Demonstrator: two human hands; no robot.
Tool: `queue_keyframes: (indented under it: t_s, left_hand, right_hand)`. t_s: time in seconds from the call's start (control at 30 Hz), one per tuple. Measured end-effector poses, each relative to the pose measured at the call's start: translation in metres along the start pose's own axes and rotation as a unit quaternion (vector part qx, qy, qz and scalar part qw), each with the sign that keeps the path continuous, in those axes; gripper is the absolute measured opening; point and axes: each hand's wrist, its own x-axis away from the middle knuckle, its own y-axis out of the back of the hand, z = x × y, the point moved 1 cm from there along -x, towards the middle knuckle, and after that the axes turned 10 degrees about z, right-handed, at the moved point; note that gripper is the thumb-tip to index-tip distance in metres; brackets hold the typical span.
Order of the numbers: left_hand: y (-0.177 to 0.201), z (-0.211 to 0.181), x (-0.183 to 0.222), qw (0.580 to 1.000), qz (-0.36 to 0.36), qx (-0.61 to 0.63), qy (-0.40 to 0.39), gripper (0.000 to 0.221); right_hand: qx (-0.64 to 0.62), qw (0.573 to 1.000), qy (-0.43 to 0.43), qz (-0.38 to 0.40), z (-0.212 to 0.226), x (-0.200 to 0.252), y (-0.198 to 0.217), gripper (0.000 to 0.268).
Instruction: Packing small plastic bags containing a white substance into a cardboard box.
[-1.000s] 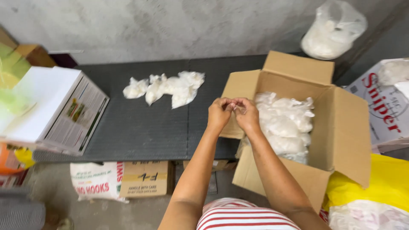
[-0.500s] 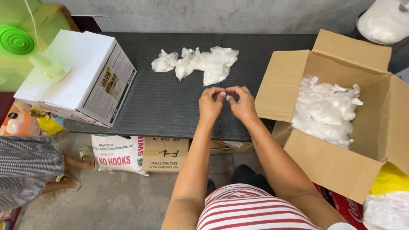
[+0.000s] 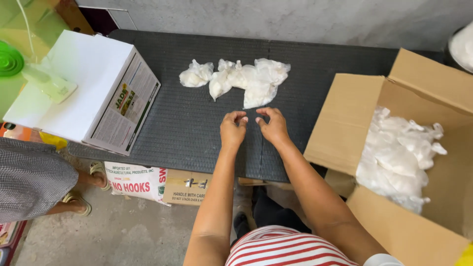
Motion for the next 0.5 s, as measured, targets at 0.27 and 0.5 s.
queue_keyframes:
  t_s: [0.27, 0.5]
  left_hand:
    - [-0.083, 0.079, -0.094, 0.995, 0.063, -0.069, 0.045, 0.029]
    - [-0.152, 0.135, -0.149, 0.964, 0.137, -0.208, 0.092, 0.051]
  right_hand:
    - [-0.004, 0.995, -0.092, 0.025, -0.140, -0.102, -0.051, 0.041]
    - [0.030, 0.976, -0.206, 0.058, -0.196, -0.160, -0.061, 0.067]
